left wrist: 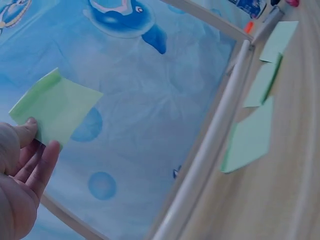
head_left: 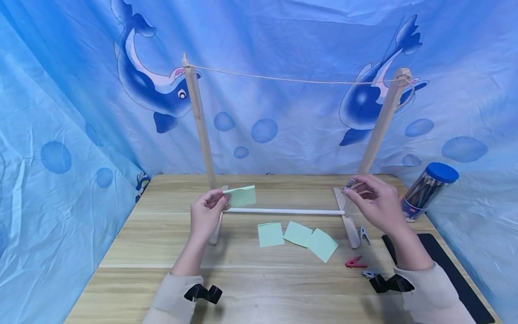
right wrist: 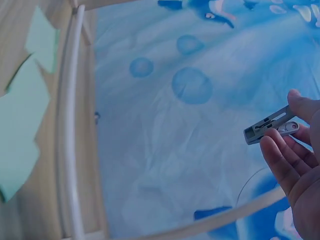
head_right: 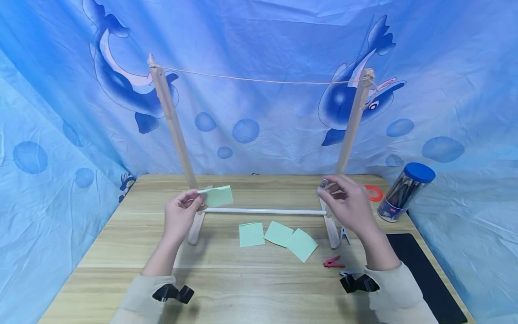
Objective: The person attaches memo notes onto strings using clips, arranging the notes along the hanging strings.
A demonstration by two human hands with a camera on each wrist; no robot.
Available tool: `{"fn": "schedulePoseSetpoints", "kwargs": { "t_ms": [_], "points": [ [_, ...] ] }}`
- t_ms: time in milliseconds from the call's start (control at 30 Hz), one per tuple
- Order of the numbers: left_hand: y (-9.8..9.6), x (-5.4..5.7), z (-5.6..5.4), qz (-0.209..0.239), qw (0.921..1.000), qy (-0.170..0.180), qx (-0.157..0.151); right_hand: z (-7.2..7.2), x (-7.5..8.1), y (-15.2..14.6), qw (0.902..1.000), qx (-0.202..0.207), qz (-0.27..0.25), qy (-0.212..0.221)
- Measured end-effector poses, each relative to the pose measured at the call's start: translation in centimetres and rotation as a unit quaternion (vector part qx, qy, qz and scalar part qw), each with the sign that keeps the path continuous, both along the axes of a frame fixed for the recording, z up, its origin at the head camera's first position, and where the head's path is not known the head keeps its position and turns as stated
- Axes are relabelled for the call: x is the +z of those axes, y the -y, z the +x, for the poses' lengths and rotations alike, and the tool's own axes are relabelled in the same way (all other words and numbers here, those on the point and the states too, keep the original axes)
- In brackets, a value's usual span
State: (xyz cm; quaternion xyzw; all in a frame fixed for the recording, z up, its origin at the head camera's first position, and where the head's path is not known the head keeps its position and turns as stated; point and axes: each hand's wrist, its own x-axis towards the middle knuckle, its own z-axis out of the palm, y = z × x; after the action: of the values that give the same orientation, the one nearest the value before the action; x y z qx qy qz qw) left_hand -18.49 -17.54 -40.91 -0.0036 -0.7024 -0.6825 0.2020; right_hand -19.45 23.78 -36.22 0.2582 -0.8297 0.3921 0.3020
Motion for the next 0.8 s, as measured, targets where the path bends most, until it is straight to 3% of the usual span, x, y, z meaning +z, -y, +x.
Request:
{"fn": "schedulePoseSetpoints", "kwargs": {
  "t_ms": [200,500,800],
  "points": [
    [-0.1,1.6,-0.6,0.001,0.9999,-0.015,-0.007,-0.3,2.8,1.8,0.9984,0.043,-0.036,0.002],
    [-0.1,3.7,-1.4,-0.005,0.9989,-0.046,-0.01,-1.4,6.8,4.1,0.9959,0.084,-0.021,-0.027],
    [0.0,5.0,-1.6,-0.018,0.9988,-0.045,-0.012,-2.1,9.3,6.3,0.9935,0.108,-0.031,-0.019]
  ]
}}
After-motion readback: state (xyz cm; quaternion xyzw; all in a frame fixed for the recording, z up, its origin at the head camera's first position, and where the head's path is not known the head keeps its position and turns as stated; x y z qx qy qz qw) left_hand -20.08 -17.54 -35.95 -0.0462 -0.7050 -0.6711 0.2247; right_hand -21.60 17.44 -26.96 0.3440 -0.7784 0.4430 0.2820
